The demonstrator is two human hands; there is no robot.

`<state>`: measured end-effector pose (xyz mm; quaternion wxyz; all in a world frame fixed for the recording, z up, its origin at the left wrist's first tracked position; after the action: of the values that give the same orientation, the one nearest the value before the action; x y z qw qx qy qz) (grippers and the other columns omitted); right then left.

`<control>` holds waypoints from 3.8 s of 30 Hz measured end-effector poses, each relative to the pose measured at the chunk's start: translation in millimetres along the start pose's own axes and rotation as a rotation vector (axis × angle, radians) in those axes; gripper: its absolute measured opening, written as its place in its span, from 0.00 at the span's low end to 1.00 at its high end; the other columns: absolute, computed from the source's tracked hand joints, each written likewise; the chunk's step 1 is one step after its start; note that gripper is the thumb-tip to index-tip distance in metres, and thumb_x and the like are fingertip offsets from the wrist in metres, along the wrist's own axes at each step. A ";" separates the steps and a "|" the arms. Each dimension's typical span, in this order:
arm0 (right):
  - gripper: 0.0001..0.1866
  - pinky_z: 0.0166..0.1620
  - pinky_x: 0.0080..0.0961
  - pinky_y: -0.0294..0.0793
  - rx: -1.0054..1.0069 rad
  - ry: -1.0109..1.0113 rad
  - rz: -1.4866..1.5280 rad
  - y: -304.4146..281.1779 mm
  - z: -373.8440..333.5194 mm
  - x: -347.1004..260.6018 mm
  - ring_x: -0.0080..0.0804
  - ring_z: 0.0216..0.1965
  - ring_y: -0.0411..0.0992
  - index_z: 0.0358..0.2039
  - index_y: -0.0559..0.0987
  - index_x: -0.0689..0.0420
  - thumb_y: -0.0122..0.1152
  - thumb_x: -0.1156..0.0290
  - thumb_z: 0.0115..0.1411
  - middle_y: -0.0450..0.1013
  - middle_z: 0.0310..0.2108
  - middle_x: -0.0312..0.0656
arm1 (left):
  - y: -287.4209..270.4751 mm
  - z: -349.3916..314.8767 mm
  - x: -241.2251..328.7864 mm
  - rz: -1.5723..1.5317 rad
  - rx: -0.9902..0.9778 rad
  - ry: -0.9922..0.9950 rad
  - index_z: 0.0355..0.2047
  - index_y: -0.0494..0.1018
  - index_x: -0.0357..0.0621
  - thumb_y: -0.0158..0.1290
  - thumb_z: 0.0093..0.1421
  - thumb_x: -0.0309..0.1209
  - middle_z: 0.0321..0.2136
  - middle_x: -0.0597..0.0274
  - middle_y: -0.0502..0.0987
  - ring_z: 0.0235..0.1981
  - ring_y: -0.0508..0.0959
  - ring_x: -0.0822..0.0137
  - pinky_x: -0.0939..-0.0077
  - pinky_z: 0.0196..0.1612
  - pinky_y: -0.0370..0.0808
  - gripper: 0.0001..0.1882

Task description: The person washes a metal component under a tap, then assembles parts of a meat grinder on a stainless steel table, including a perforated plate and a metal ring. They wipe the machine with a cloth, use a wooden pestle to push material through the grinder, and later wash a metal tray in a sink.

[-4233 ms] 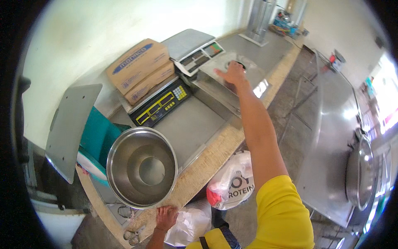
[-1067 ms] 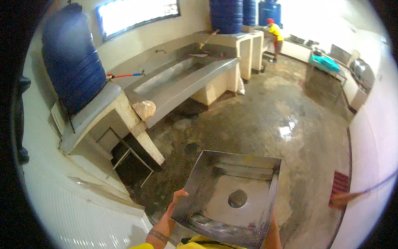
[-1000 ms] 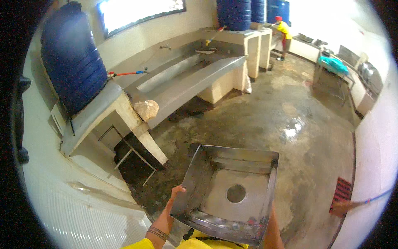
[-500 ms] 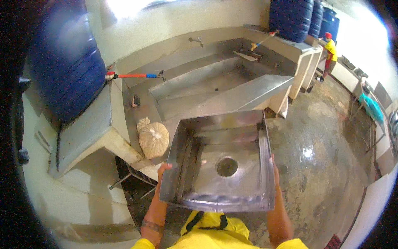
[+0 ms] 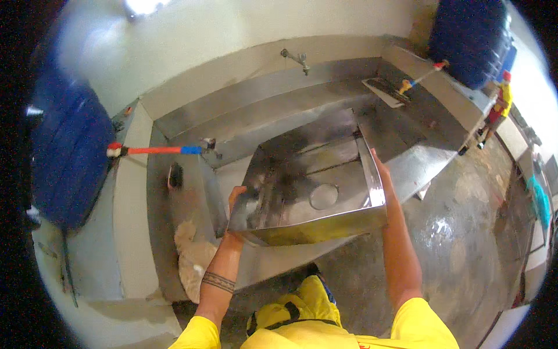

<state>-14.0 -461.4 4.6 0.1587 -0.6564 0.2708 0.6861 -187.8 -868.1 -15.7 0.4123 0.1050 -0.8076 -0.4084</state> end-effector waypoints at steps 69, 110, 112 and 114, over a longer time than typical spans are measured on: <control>0.42 0.51 0.31 0.72 -0.361 0.685 0.043 200.1 138.3 228.1 0.41 0.46 0.75 0.64 0.65 0.68 0.67 0.67 0.48 0.76 0.45 0.49 | -86.2 41.5 102.6 0.531 0.573 0.874 0.58 0.66 0.46 0.52 0.63 0.21 0.58 0.55 0.71 0.58 0.73 0.59 0.60 0.59 0.69 0.23; 0.53 0.70 0.35 0.50 -0.567 0.582 -0.119 205.3 153.6 239.4 0.42 0.69 0.55 0.72 0.55 0.59 0.70 0.71 0.45 0.59 0.68 0.49 | -129.4 357.7 -93.9 1.936 0.325 0.468 0.69 0.50 0.32 0.50 0.65 0.41 0.69 0.31 0.48 0.71 0.48 0.36 0.43 0.71 0.46 0.39; 0.50 0.70 0.34 0.48 -0.481 0.611 -0.051 211.1 147.9 244.9 0.42 0.70 0.53 0.71 0.56 0.60 0.70 0.69 0.50 0.59 0.68 0.49 | -115.7 346.0 -106.8 1.854 0.135 0.410 0.70 0.50 0.35 0.51 0.63 0.38 0.70 0.36 0.49 0.71 0.49 0.38 0.45 0.71 0.47 0.39; 0.46 0.71 0.34 0.47 -0.399 0.650 -0.065 213.9 142.9 251.3 0.42 0.70 0.51 0.71 0.56 0.60 0.69 0.66 0.55 0.59 0.68 0.49 | -112.0 319.5 -113.7 1.818 0.117 0.155 0.70 0.49 0.37 0.52 0.62 0.34 0.70 0.41 0.50 0.71 0.50 0.41 0.46 0.71 0.48 0.40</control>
<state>-275.1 -584.9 -209.6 -0.0448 -0.8659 0.1474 0.4758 -374.1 -699.5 -269.6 0.6223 -0.5235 -0.5688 0.1235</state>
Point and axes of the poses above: each hand's wrist, its own z-axis towards the middle knuckle, its own y-axis out of the palm, x = y × z, the point moved 3 cm from there along z, towards the middle knuckle
